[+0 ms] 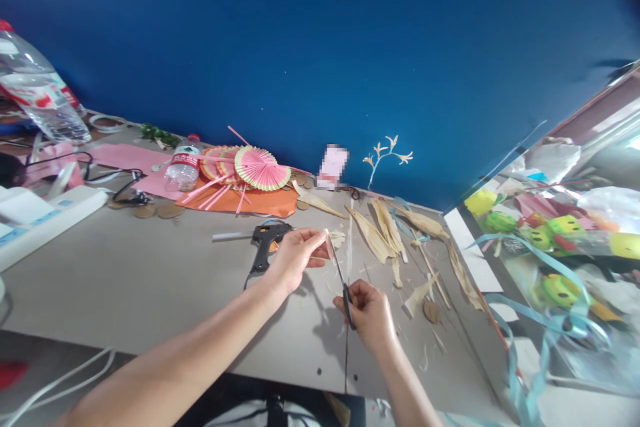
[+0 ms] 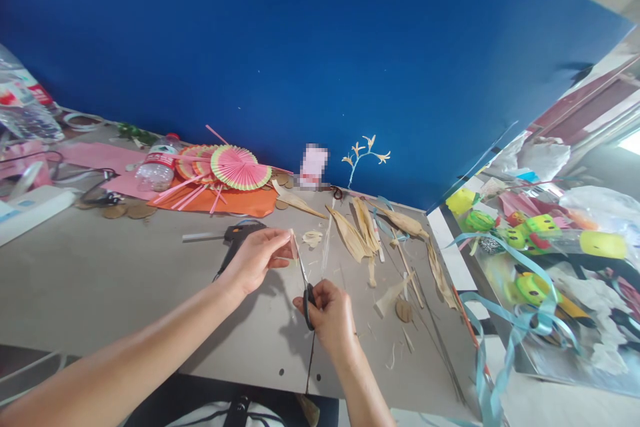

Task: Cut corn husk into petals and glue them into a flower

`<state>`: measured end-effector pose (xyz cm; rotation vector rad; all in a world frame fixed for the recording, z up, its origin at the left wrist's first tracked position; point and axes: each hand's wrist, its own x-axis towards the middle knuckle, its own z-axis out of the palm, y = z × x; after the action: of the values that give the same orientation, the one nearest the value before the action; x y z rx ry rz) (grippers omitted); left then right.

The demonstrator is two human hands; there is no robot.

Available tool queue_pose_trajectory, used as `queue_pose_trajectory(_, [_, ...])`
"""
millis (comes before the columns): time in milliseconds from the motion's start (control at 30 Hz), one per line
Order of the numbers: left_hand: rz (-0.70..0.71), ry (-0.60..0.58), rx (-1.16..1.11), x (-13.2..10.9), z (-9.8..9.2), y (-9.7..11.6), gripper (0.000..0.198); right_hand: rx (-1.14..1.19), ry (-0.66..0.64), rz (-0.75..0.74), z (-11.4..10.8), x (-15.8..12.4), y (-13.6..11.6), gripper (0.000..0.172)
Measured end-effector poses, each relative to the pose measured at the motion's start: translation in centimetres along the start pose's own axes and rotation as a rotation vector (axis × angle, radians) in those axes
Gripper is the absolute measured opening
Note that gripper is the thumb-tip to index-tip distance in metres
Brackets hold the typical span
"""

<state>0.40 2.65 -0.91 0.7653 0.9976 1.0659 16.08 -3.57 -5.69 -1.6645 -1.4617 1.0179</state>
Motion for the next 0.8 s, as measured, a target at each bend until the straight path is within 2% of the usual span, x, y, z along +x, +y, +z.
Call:
queue_pose_trajectory(500, [0.093, -0.003, 0.074, -0.6, 0.2, 0.1, 0.029, -0.026, -0.023, 0.015, -0.3, -0.3, -0.7, 0.029])
queue_pose_trajectory(800, [0.091, -0.015, 0.083, -0.7, 0.2, 0.2, 0.027, 0.000, -0.017, 0.027, -0.4, -0.5, -1.0, 0.030])
